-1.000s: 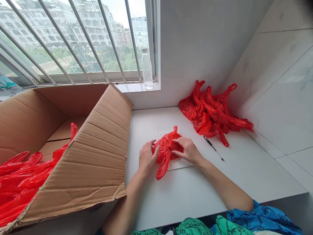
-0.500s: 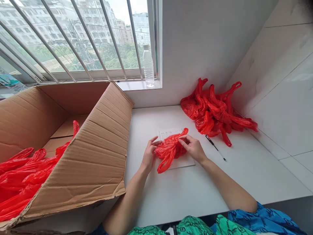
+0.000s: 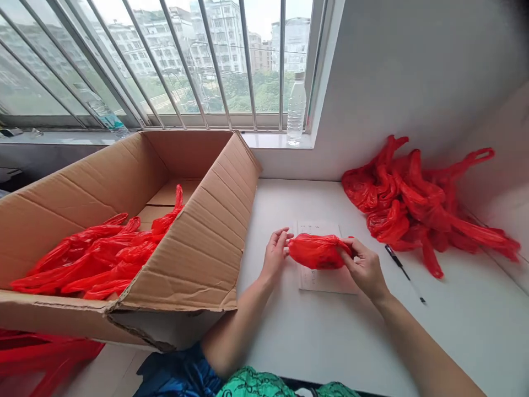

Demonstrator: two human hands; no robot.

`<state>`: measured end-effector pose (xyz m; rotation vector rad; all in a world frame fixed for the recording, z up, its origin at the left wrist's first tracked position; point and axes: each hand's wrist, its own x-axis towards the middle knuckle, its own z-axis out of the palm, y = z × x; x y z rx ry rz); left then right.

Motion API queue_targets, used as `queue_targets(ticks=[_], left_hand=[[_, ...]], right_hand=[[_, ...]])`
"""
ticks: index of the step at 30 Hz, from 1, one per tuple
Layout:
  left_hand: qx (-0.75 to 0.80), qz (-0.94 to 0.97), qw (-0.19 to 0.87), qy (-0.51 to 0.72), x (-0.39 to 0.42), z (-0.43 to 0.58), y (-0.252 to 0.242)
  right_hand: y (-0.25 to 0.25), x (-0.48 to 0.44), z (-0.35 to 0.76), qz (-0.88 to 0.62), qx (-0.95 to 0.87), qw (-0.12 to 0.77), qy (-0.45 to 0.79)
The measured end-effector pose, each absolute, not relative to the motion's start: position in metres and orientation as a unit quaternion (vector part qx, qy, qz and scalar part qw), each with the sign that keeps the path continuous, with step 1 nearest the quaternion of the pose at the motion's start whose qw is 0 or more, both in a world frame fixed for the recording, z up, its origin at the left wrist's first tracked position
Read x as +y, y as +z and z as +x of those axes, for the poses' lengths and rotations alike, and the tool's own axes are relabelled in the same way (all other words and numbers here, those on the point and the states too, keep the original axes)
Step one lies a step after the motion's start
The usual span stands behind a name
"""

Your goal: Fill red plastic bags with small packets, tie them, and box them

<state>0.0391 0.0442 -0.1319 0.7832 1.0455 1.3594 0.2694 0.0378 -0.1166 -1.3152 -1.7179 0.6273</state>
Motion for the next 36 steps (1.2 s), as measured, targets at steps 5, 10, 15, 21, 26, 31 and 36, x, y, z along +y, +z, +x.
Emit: queue_targets(ticks=[5, 10, 15, 21, 26, 31, 36], left_hand=[[0.378, 0.422, 0.669, 0.481, 0.043, 0.043, -0.128], [0.385, 0.46, 0.652, 0.465, 0.039, 0.051, -0.126], [0.43, 0.438, 0.627, 0.481, 0.042, 0.046, -0.122], [0.439, 0.44, 0.631, 0.464, 0.041, 0.044, -0.119], [0.438, 0.444, 0.628, 0.465, 0.041, 0.045, -0.12], [0.437, 0.454, 0.62, 0.468, 0.041, 0.044, -0.119], [0.443, 0.463, 0.602, 0.476, 0.04, 0.047, -0.121]], right_hand=[[-0.109, 0.042, 0.265, -0.546, -0.607, 0.494, 0.3], [-0.109, 0.042, 0.266, -0.527, -0.588, 0.489, 0.372], [-0.105, 0.041, 0.264, -0.53, -0.556, 0.506, 0.392], [-0.106, 0.043, 0.266, -0.538, -0.557, 0.505, 0.38], [-0.108, 0.046, 0.268, -0.545, -0.564, 0.5, 0.367], [-0.11, 0.046, 0.269, -0.553, -0.564, 0.5, 0.356], [-0.109, 0.044, 0.267, -0.543, -0.584, 0.52, 0.307]])
